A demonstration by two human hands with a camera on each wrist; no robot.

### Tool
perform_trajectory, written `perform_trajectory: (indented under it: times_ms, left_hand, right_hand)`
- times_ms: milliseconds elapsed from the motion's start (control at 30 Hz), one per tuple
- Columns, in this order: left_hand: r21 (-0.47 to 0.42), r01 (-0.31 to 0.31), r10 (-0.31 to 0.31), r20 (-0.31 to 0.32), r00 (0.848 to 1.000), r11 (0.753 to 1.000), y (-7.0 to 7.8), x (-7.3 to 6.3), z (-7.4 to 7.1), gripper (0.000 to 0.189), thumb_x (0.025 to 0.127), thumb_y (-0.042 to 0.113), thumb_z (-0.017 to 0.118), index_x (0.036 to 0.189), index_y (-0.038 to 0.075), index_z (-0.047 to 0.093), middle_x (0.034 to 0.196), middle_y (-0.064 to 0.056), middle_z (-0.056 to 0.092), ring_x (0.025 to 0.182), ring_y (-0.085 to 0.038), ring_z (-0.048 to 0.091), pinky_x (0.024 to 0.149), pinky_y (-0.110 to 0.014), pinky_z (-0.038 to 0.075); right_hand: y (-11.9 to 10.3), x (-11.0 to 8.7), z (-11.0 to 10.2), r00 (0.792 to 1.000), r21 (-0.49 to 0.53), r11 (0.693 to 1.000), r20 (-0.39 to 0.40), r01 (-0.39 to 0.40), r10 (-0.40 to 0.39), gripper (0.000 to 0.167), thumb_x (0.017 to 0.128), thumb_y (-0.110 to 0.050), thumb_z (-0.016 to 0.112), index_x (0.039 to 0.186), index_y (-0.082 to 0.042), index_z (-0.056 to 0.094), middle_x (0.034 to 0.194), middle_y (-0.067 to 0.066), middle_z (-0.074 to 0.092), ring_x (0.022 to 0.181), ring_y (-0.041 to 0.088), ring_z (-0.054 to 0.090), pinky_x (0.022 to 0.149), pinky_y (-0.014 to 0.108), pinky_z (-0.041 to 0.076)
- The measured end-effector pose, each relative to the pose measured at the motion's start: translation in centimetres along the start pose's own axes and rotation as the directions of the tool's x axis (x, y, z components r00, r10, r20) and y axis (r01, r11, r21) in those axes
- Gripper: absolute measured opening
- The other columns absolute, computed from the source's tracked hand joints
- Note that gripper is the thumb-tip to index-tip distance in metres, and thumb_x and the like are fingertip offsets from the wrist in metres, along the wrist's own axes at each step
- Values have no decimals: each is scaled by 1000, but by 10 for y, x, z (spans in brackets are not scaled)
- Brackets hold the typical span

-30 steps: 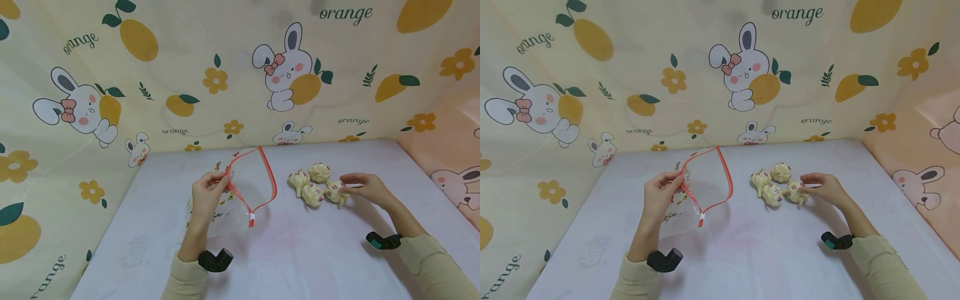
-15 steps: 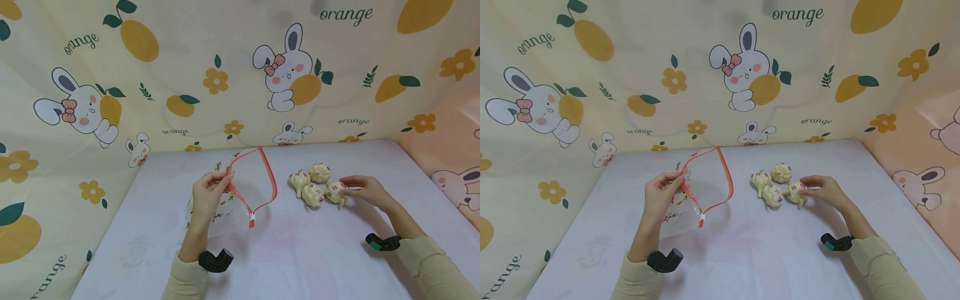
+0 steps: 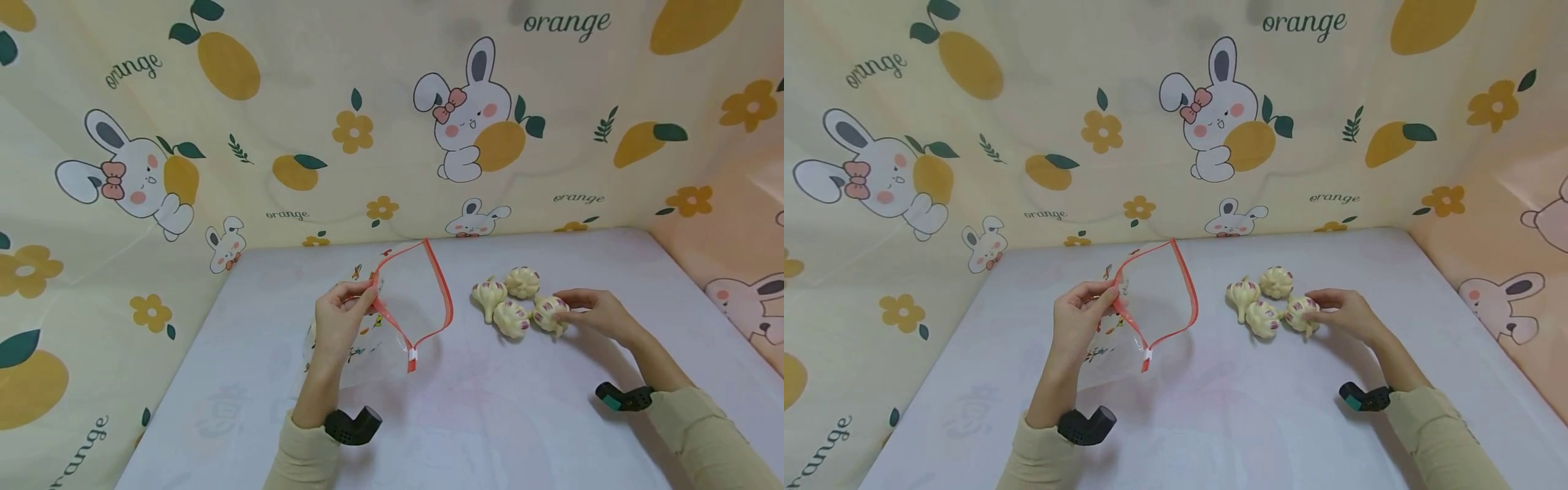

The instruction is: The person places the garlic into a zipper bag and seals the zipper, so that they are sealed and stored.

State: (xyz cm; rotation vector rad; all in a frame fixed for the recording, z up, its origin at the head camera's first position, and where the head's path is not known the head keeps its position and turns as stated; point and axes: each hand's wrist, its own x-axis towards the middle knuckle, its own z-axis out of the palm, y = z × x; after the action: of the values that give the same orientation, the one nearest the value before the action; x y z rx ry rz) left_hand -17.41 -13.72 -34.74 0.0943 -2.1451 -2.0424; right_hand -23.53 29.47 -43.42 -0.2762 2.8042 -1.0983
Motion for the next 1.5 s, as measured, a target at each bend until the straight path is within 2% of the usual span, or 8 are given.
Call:
perform_trajectory:
  times_ms: [200, 433, 667, 733, 933, 1200, 1300, 1500]
  left_hand:
    - [0, 3, -3, -4, 1000, 1000, 1, -1, 1, 20, 90, 9, 66, 107, -1, 68, 94, -24, 71, 65, -2, 68, 72, -16, 59]
    - [-4, 4, -4, 2, 1000, 1000, -1, 0, 0, 20, 90, 8, 66, 107, -2, 68, 81, -3, 73, 65, -3, 68, 72, -16, 59]
    - [-29, -4, 5, 11, 1000, 1000, -1, 0, 1, 20, 89, 6, 66, 107, -3, 68, 80, -1, 71, 64, -3, 68, 70, -16, 59]
    - [-35, -9, 10, 12, 1000, 999, -1, 0, 1, 20, 89, 6, 67, 107, -3, 68, 79, 2, 70, 64, -3, 67, 69, -16, 59]
    - [-36, -24, 25, 20, 1000, 999, -3, 1, 2, 20, 89, 4, 66, 107, -5, 68, 88, -9, 70, 64, -3, 67, 68, -17, 59]
    - [-40, -11, 12, 24, 1000, 999, -3, 2, 1, 20, 89, 5, 66, 106, -4, 68, 75, 5, 70, 64, -4, 68, 69, -17, 59]
    - [-41, -6, 7, 26, 1000, 999, -3, 2, 1, 20, 89, 6, 66, 106, -4, 68, 73, 2, 72, 64, -4, 69, 70, -17, 59]
    - [-32, -6, 7, 13, 1000, 999, -3, 2, 2, 19, 89, 6, 67, 106, -3, 68, 77, -8, 74, 64, -4, 69, 70, -18, 59]
  right_hand:
    - [-1, -1, 0, 1000, 3, 1000, -9, 1, -1, 50, 88, -28, 71, 127, 2, 59, 122, 26, 63, 86, -24, 43, 77, 20, 46]
    - [-1, -1, 0, 1000, 12, 1000, -13, -7, 7, 51, 87, -30, 71, 126, 1, 60, 120, 21, 65, 86, -23, 44, 80, 26, 48]
    - [1, -1, -2, 999, 32, 999, -26, -20, 21, 54, 86, -33, 72, 127, -1, 59, 96, -30, 57, 85, -22, 46, 78, 20, 47]
    - [0, -1, -2, 999, 31, 999, -25, -29, 29, 54, 87, -34, 71, 127, 0, 59, 99, -25, 61, 85, -23, 46, 78, 21, 48]
    - [-4, -1, -3, 1000, 11, 1000, -18, -21, 21, 54, 88, -31, 70, 129, 2, 57, 124, 24, 63, 86, -24, 42, 81, 25, 50]
    - [-6, -3, -5, 999, 7, 1000, -35, -19, 19, 52, 88, -30, 71, 128, 1, 59, 121, 19, 65, 85, -23, 43, 73, 10, 46]
    - [-7, -4, -6, 999, 18, 1000, -43, -17, 18, 53, 88, -31, 71, 127, 2, 59, 115, 9, 67, 85, -23, 44, 73, 9, 46]
    - [-8, -7, -10, 999, 48, 999, -49, -15, 18, 55, 87, -32, 72, 128, 2, 58, 92, -37, 51, 85, -24, 45, 73, 8, 45]
